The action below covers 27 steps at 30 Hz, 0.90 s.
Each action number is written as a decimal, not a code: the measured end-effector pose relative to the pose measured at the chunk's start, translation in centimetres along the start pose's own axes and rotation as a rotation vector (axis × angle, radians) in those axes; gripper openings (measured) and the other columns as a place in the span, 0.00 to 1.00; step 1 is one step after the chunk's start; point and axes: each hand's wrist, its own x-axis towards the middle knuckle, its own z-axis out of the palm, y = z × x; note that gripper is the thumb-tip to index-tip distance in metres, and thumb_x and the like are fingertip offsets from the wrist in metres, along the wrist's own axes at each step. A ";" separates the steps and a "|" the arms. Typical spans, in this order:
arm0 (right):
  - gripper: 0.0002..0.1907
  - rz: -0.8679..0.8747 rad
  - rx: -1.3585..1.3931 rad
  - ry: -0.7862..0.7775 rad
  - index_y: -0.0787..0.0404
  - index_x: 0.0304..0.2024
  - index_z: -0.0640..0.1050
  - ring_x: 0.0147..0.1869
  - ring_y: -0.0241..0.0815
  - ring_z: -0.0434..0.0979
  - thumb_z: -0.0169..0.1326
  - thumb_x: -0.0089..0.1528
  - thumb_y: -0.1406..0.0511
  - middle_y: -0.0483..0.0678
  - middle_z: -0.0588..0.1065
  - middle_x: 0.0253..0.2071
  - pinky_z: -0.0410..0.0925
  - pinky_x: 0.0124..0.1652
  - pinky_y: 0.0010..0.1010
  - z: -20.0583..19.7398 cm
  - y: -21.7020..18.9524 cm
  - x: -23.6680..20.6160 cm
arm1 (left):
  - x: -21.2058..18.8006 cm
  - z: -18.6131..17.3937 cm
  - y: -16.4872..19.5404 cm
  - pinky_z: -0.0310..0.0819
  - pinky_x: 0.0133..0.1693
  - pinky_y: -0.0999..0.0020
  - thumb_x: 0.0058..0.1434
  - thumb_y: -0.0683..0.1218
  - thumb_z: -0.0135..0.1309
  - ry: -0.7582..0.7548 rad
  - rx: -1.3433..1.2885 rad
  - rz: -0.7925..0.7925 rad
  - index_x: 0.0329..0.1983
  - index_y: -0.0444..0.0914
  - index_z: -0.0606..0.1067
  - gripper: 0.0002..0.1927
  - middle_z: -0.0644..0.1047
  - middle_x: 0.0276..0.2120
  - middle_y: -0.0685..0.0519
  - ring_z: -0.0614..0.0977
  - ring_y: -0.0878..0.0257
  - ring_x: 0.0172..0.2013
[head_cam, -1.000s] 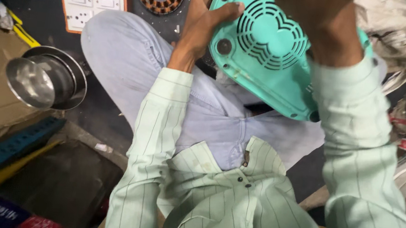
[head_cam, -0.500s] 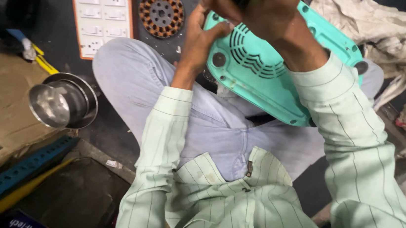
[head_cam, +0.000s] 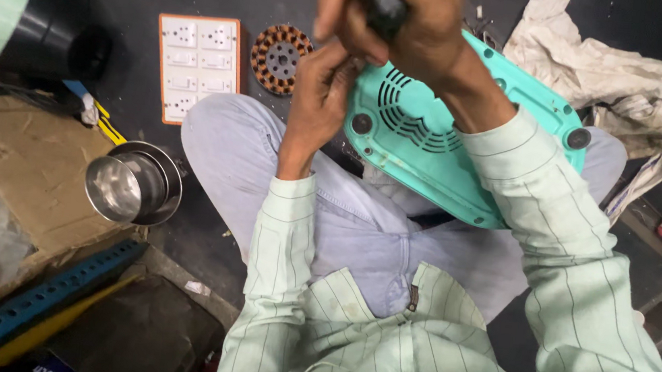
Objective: The person sits on the floor and uses a screwdriver to unscrew the base cover of a small teal electric appliance. They remove the screws, separate the base plate from the housing, and begin handling the exposed motor and internal wiring.
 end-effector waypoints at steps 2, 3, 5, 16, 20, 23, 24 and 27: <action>0.40 -0.043 0.037 -0.007 0.73 0.45 0.73 0.17 0.33 0.63 0.31 0.75 0.41 0.50 0.64 0.16 0.59 0.22 0.23 0.2 0.3 0.7 | 0.5 0.1 0.0 0.76 0.42 0.72 0.70 0.36 0.51 0.078 0.069 0.019 0.46 0.28 0.80 0.09 0.83 0.36 0.48 0.84 0.64 0.37; 0.40 -0.090 0.035 0.020 0.72 0.46 0.71 0.17 0.33 0.63 0.31 0.74 0.39 0.50 0.65 0.18 0.59 0.20 0.23 0.5 0.5 0.9 | 0.6 0.2 0.0 0.76 0.40 0.72 0.69 0.37 0.54 0.115 0.103 0.024 0.45 0.28 0.80 0.07 0.83 0.34 0.48 0.84 0.65 0.35; 0.39 -0.137 0.059 0.072 0.70 0.48 0.69 0.20 0.35 0.67 0.35 0.72 0.38 0.52 0.68 0.22 0.61 0.22 0.23 1.0 0.5 1.0 | 0.7 0.3 0.1 0.79 0.40 0.73 0.65 0.35 0.59 0.175 0.010 0.017 0.42 0.28 0.80 0.04 0.83 0.33 0.50 0.84 0.67 0.36; 0.28 -0.103 -0.079 0.102 0.67 0.46 0.72 0.37 0.32 0.69 0.50 0.76 0.46 0.47 0.69 0.37 0.64 0.37 0.22 2.1 -1.7 -0.6 | 1.6 1.0 2.6 0.75 0.44 0.75 0.54 0.35 0.64 0.238 -0.135 0.010 0.41 0.29 0.76 0.12 0.79 0.34 0.57 0.80 0.70 0.37; 0.29 -0.052 -0.023 0.095 0.67 0.48 0.74 0.32 0.29 0.64 0.49 0.72 0.45 0.43 0.66 0.30 0.58 0.34 0.22 1.6 -1.6 -0.1 | 1.7 0.0 2.3 0.75 0.45 0.75 0.63 0.34 0.56 0.087 -0.063 0.054 0.44 0.28 0.76 0.07 0.79 0.36 0.57 0.81 0.69 0.38; 0.30 -0.072 -0.020 0.086 0.66 0.50 0.72 0.32 0.29 0.66 0.48 0.73 0.44 0.43 0.67 0.31 0.58 0.33 0.21 1.9 -1.2 -0.4 | 1.4 0.0 1.6 0.80 0.43 0.72 0.62 0.34 0.60 0.119 0.007 0.049 0.40 0.29 0.78 0.04 0.83 0.35 0.53 0.86 0.67 0.37; 0.30 -0.107 -0.034 0.097 0.66 0.51 0.72 0.34 0.30 0.67 0.48 0.74 0.44 0.44 0.68 0.33 0.60 0.34 0.22 2.1 -1.0 -0.4 | 1.3 0.1 1.4 0.82 0.44 0.72 0.60 0.35 0.62 0.152 -0.030 0.037 0.39 0.29 0.79 0.05 0.85 0.36 0.52 0.87 0.67 0.39; 0.31 -0.072 -0.037 0.161 0.67 0.49 0.72 0.36 0.32 0.70 0.47 0.75 0.43 0.47 0.70 0.35 0.62 0.36 0.24 2.8 -0.8 -0.7 | 1.3 0.7 0.9 0.82 0.43 0.71 0.56 0.37 0.69 0.276 -0.074 0.078 0.36 0.30 0.78 0.10 0.83 0.32 0.49 0.84 0.67 0.36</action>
